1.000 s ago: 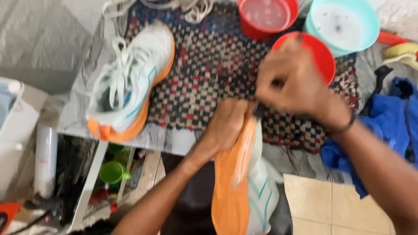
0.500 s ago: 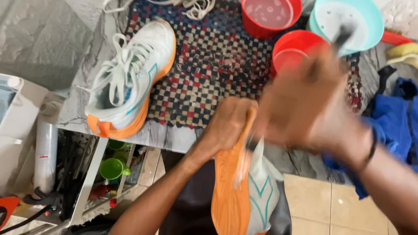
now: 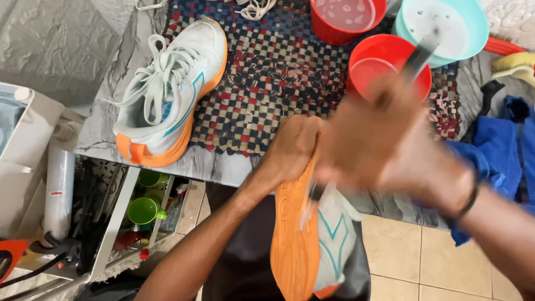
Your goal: The person scrubs a white and orange sneaker with a black brush dipped in soapy water, then wipes the shoe with a blue cloth. The process is repeated on different sections of the shoe, including the sole and upper, while the other shoe remains on the table.
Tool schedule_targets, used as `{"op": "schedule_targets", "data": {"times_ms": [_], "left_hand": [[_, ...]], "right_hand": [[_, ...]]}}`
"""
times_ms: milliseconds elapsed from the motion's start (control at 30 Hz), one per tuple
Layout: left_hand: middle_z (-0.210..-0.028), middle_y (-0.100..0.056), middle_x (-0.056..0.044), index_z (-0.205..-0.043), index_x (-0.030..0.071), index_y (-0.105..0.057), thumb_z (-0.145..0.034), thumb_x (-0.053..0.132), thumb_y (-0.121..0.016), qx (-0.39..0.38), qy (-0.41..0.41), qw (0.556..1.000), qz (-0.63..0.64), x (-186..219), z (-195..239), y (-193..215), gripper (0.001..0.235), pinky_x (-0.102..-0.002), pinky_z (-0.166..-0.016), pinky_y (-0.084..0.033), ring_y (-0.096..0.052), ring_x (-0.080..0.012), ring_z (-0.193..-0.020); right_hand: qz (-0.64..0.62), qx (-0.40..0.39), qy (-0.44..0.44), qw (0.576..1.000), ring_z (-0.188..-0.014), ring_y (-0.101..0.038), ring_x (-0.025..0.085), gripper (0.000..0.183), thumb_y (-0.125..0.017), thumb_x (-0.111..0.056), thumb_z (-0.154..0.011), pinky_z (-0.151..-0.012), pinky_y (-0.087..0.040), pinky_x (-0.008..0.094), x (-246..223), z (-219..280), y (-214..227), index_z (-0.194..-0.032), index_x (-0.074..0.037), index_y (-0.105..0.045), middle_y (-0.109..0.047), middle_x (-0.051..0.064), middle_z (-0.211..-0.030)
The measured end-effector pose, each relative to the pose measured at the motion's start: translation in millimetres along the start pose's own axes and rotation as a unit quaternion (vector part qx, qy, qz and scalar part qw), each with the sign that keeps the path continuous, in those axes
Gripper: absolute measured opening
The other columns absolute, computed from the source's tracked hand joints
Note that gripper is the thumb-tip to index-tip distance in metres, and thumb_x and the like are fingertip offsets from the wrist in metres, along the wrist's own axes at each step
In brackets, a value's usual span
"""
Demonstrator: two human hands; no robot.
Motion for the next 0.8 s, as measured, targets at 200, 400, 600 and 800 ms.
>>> {"op": "schedule_targets", "data": {"times_ms": [200, 400, 600, 800], "left_hand": [[-0.056, -0.045, 0.003, -0.059, 0.015, -0.038, -0.099, 0.034, -0.023, -0.007, -0.068, 0.997, -0.032, -5.0, -2.5, -1.2, 0.047, -0.039, -0.058, -0.036, -0.048, -0.0087, -0.057], [-0.061, -0.046, 0.007, -0.061, 0.017, -0.042, -0.1, 0.036, -0.024, -0.027, -0.039, 0.998, 0.043, -7.5, 3.1, -3.4, 0.047, -0.035, -0.059, -0.033, -0.043, -0.0064, -0.061], [-0.063, -0.028, 0.01, -0.061, 0.017, -0.029, -0.099, 0.033, -0.035, 0.019, -0.115, 0.993, -0.007, -18.4, -6.8, 0.0, 0.042, -0.04, -0.05, -0.019, -0.027, -0.0055, -0.064], [-0.057, -0.048, -0.011, -0.064, 0.011, -0.038, -0.106, 0.039, -0.034, 0.014, -0.113, 0.986, -0.119, -27.1, -10.2, -8.6, 0.05, -0.05, -0.061, -0.023, -0.041, -0.0246, -0.054]], "right_hand": [[-0.054, -0.051, -0.046, 0.996, -0.079, -0.056, 0.031, 0.05, -0.054, -0.058, -0.099, -0.088, -0.041, 0.056, 16.1, 34.0, -29.0, -0.092, -0.01, -0.064, -0.058, 0.006, -0.084], [-0.159, 0.005, -0.005, 0.987, -0.076, -0.052, 0.038, 0.026, -0.072, -0.024, -0.095, -0.068, -0.045, 0.046, 3.8, 34.6, -30.3, -0.076, -0.021, -0.055, -0.057, -0.001, -0.076], [-0.206, 0.026, -0.085, 0.974, -0.062, -0.049, 0.015, 0.025, -0.061, -0.033, -0.099, -0.087, -0.039, 0.042, 19.2, 15.5, -32.5, -0.085, -0.014, -0.055, -0.053, -0.003, -0.064], [-0.091, 0.027, -0.074, 0.993, -0.06, -0.022, 0.021, 0.02, -0.049, 0.0, -0.074, -0.074, -0.027, 0.045, 29.1, 10.2, -24.9, -0.061, -0.013, -0.044, -0.038, 0.001, -0.059]]}}
Point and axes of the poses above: each hand's wrist, its own z-axis away from the middle knuckle, its own y-axis out of the back of the hand, x = y × z, the point moved 4 cm from there along -z, towards the middle knuckle
